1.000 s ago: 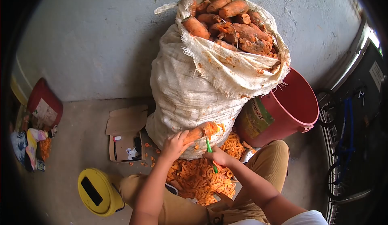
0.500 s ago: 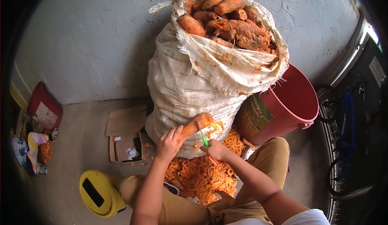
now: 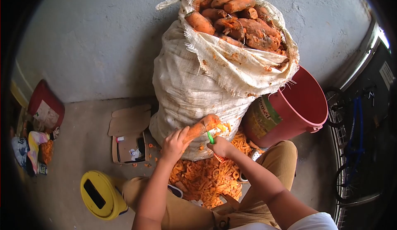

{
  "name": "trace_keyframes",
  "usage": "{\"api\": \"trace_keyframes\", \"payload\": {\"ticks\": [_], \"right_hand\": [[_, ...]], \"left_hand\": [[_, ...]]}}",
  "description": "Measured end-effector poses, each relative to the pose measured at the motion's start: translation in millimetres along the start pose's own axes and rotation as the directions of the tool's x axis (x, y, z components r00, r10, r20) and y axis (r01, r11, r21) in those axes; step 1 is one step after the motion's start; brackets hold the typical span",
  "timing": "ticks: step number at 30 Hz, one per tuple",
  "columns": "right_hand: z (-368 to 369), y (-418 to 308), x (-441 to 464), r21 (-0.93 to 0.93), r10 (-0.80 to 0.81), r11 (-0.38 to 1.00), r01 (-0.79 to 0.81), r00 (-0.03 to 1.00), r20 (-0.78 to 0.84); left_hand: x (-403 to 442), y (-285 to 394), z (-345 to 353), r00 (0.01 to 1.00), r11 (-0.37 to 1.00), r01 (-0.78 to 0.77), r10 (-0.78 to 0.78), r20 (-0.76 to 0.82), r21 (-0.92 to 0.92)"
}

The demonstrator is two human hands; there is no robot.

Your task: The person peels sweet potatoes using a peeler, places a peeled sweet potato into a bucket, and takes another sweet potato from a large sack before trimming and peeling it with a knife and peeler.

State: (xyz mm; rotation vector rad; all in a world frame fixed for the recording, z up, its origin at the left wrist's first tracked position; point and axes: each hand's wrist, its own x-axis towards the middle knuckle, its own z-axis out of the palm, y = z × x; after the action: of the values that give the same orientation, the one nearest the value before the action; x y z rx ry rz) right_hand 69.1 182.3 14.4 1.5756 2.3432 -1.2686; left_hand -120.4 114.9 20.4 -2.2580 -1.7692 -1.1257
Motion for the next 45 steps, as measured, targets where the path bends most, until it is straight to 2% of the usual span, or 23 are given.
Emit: {"api": "trace_keyframes", "payload": {"ticks": [5,8,11,14,17,20,23,29,32,35,36,40,45], "right_hand": [[6,7,8,-0.113,-0.013,0.994,0.008,0.999,-0.045],[3,10,14,-0.119,-0.018,0.993,0.014,0.999,-0.037],[1,11,15,-0.099,-0.02,0.995,0.019,1.0,-0.011],[-4,3,8,0.002,0.001,1.0,-0.001,0.999,0.053],[2,12,13,0.157,-0.069,0.986,0.05,0.99,0.121],[-2,8,13,-0.033,-0.021,0.999,0.023,0.998,0.062],[-2,11,18,-0.114,-0.024,0.993,0.019,0.999,-0.043],[1,9,21,-0.1,0.018,0.995,-0.019,1.0,-0.009],[2,4,14,0.109,0.013,0.994,-0.02,0.998,0.06],[-13,0,2,0.398,0.076,0.892,-0.216,0.938,0.337],[-13,6,7,0.122,-0.039,0.992,0.019,0.985,0.166],[-6,15,22,-0.126,-0.032,0.992,0.028,0.999,-0.033],[-4,20,33,-0.176,-0.019,0.984,0.011,0.999,-0.046]], "left_hand": [[-1,-2,2,0.999,1.0,0.02,-0.02,0.043,-0.013],[0,-2,3,0.989,0.993,0.113,-0.108,0.099,-0.045],[1,-5,3,0.986,0.982,0.137,-0.123,0.114,-0.127],[2,0,0,0.994,0.998,0.059,-0.061,0.088,0.028],[1,2,2,0.999,0.999,0.027,-0.028,0.037,0.042],[1,2,2,0.997,0.999,0.033,-0.035,0.064,0.03],[4,0,0,0.981,0.987,0.15,-0.141,0.133,-0.063],[12,1,-6,0.971,0.967,0.198,-0.172,0.168,-0.158],[9,7,-2,0.969,0.975,0.219,-0.213,0.124,-0.039],[7,8,1,0.987,0.987,0.156,-0.154,0.054,-0.026],[5,9,1,0.981,0.983,0.176,-0.172,0.089,-0.042],[11,7,-4,0.954,0.955,0.261,-0.233,0.187,-0.144],[19,-1,-9,0.934,0.925,0.31,-0.253,0.254,-0.22]]}}
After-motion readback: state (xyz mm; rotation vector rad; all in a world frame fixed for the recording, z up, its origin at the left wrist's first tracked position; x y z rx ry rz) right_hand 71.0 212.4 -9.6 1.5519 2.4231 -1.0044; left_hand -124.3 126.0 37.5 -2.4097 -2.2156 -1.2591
